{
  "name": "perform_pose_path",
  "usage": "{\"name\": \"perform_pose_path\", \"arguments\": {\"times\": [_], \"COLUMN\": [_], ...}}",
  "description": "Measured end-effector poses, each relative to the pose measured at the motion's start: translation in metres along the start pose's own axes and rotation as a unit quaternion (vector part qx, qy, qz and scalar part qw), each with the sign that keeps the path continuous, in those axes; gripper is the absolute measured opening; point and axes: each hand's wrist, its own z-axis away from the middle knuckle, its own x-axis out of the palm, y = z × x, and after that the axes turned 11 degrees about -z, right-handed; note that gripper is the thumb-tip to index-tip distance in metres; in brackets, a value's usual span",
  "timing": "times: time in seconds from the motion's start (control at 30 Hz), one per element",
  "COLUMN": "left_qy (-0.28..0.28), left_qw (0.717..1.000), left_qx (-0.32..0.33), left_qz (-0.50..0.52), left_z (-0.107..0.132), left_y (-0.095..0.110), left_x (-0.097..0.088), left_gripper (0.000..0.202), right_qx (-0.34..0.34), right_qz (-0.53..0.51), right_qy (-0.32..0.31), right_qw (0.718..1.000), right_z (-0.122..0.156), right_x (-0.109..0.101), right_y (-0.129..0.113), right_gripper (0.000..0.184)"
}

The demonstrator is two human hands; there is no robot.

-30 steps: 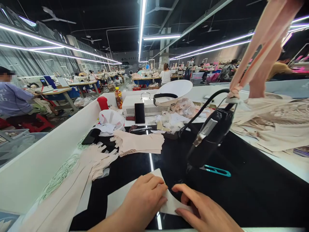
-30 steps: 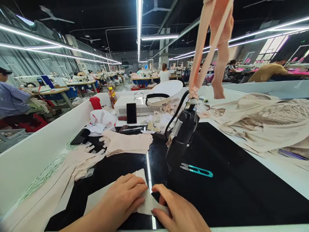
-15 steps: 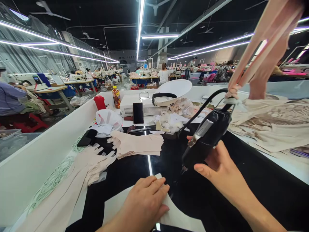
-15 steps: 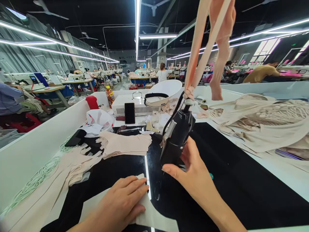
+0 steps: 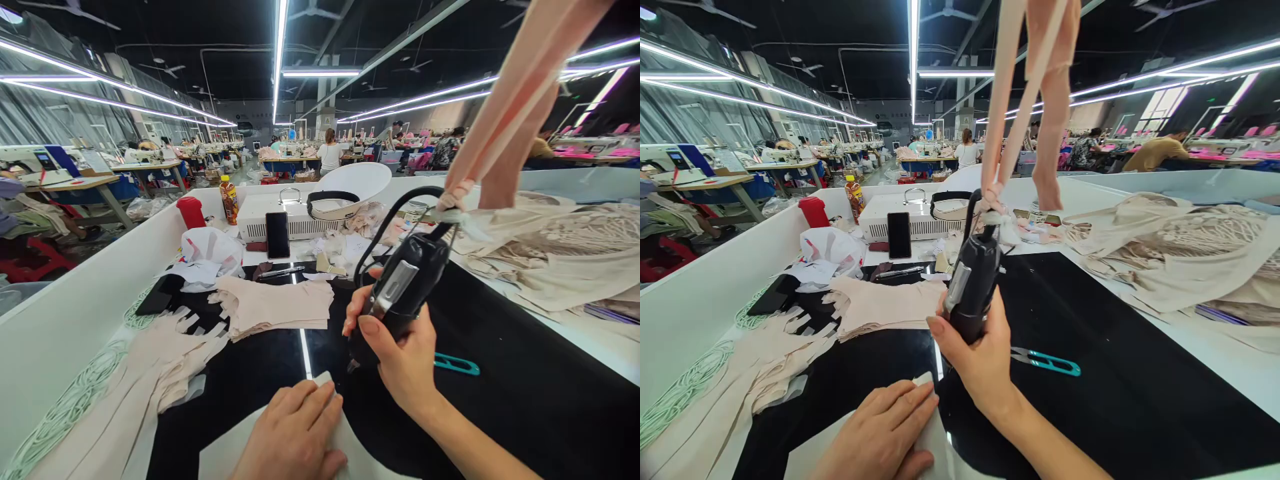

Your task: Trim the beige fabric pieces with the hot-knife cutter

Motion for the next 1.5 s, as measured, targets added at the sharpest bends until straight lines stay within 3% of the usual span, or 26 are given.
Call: {"name": "perform_pose_path", "arguments": {"times": [0.47,1.5], "left_qy": [0.013,-0.038], "left_qw": [0.999,0.998], "left_qx": [0.012,0.042], "left_qz": [-0.032,-0.042], "left_z": [0.007,0.016], "left_y": [-0.001,-0.004], "left_x": [0.007,0.005], "left_gripper": [0.046,0.039], "right_qx": [0.013,0.026], "right_qz": [-0.070,-0.009], "right_qy": [-0.044,-0.025], "right_qw": [0.997,0.999], "right_z": [0.000,0.003], "right_x": [0.018,0.018], "right_y": [0.019,0.020], "right_gripper": [0.033,0.025]}}
